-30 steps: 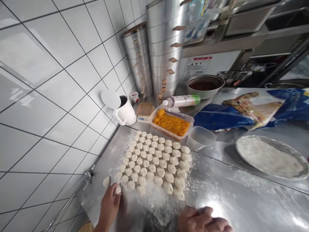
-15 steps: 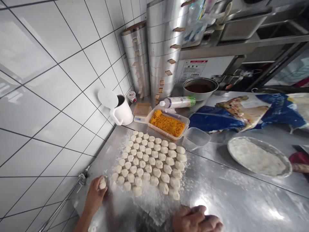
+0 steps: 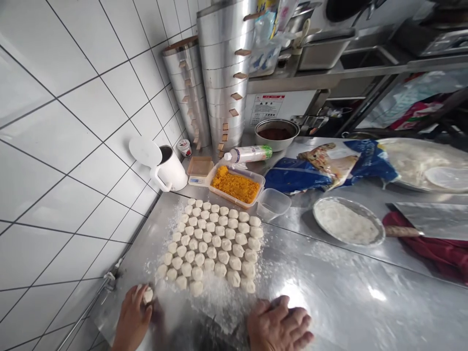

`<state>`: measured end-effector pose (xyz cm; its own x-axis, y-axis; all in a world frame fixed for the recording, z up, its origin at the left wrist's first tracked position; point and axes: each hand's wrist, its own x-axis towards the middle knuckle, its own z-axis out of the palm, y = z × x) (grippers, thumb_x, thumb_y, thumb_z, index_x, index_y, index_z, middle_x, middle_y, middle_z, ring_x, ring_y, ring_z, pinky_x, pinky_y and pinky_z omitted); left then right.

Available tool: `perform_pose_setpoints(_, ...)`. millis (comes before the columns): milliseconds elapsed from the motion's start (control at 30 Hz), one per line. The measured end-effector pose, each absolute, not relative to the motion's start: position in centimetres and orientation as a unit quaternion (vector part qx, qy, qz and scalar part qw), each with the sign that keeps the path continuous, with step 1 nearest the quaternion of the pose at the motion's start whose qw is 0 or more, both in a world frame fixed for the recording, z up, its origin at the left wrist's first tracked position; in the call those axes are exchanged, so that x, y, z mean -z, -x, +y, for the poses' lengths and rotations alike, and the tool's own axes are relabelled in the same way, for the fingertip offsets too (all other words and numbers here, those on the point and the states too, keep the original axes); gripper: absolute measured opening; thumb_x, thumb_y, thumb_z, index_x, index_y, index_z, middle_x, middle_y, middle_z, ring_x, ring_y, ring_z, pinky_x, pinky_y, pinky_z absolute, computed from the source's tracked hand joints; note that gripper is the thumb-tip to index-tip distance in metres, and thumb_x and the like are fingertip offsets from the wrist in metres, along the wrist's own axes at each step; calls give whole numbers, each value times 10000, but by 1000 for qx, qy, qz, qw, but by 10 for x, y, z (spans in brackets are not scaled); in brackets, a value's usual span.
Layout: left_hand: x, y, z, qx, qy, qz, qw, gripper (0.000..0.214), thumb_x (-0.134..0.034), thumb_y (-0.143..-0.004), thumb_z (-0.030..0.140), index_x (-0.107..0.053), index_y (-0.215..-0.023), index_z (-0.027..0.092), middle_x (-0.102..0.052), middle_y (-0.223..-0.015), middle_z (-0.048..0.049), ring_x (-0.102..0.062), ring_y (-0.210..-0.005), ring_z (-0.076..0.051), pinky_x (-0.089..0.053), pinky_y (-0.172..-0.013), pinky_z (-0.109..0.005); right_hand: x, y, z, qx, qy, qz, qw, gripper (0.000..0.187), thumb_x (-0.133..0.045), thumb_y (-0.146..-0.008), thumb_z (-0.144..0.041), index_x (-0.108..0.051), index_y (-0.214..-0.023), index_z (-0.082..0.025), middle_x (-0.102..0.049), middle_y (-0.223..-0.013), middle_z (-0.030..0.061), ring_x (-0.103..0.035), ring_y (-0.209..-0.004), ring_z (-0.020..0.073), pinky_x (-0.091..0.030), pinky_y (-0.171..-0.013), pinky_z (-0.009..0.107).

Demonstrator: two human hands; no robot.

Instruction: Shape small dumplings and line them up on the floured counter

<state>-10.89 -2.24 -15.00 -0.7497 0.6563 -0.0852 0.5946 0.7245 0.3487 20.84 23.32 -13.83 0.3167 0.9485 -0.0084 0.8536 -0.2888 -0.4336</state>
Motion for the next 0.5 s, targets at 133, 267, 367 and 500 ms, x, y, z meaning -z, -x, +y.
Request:
perform_pose_setpoints(133,148,106,-12,-194,-315,922,112,504,-609,-897,562,-699,-1283,251,-666,-1371,-133,-542,-1393,-377,-449,-1180,-560,143,-212,233,-138,786,-578,170,617,-372,-996,-370,-442,-1552,-113,-311,-1682,320,-203,-1602,487,-271,-1181,810)
perform_pose_setpoints(267,145,105,-7,-243,-281,920,127,377,-637,-812,486,-720,-1099,256,-698,-1165,-109,-661,-1159,-344,-529,-1063,-525,149,-217,234,-130,791,-576,158,606,-382,-1011,-398,-482,-1522,-87,-327,-1668,324,-208,-1604,484,-219,-1242,759)
perform_pose_setpoints(367,146,101,-7,-290,-204,927,124,336,-625,-737,441,-696,-1008,256,-679,-1114,-114,-682,-1067,-343,-553,-988,-530,146,-216,236,-123,795,-574,156,600,-369,-1018,-413,-513,-1500,-87,-372,-1637,326,-241,-1592,488,-229,-1246,747)
perform_pose_setpoints(500,147,86,-1,-369,-73,915,147,374,-529,-818,509,-649,-1086,277,-689,-979,-75,-695,-820,-285,-588,-751,-469,135,-212,238,-126,792,-572,172,639,-328,-1011,-423,-494,-1518,-71,-380,-1628,339,-257,-1581,510,-247,-1233,765)
